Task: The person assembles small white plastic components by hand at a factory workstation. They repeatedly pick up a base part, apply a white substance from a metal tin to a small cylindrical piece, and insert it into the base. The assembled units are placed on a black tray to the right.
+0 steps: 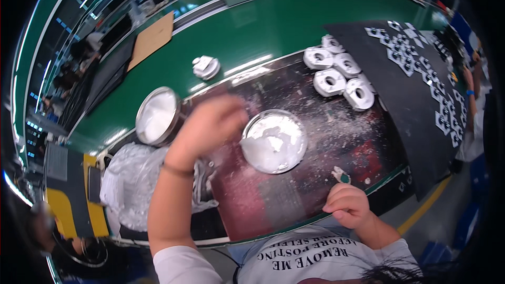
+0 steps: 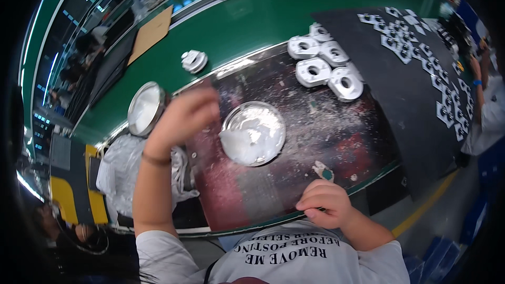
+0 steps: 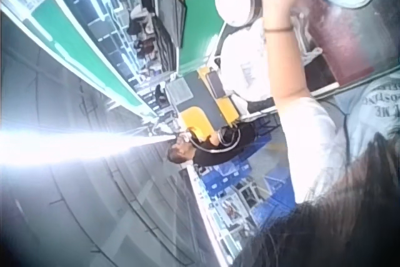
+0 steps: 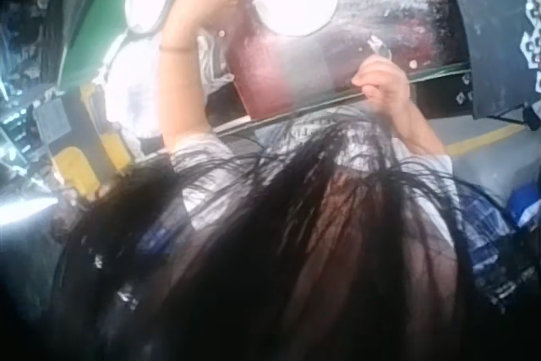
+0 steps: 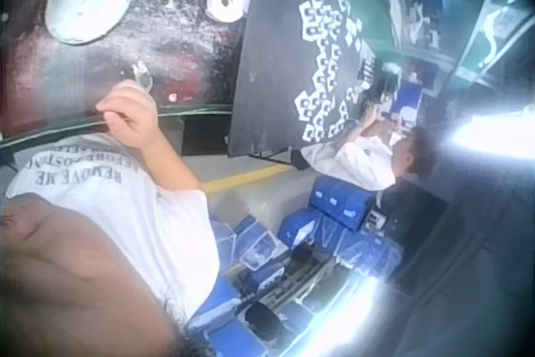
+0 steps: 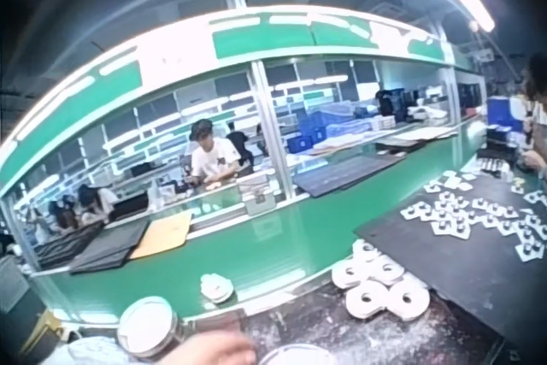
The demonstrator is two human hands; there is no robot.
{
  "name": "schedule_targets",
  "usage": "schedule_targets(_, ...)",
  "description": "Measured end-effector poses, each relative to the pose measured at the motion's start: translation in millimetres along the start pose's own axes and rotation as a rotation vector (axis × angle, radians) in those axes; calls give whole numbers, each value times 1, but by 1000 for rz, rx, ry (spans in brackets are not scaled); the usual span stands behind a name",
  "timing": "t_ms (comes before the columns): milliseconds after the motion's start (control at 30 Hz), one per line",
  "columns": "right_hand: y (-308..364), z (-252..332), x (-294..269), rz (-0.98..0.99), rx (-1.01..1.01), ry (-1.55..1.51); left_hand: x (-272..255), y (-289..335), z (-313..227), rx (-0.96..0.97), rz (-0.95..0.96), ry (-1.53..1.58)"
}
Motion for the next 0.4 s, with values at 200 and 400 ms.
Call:
schedule_targets(200,4,4,4,-10,-41,27,-17,153,-9,-304,66,-454)
schedule_targets(400,4,2,4,3,-29,66,-22,176,23,-372,-125,-746)
Point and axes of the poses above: each hand's wrist, its own y-axis away from the middle knuckle, its own x-axis out of the palm, z = x × y, the point moved 10 cm from there along -y, towards the middle knuckle, and after that the axes turned 3 degrees about x, right-handed, at the moved point
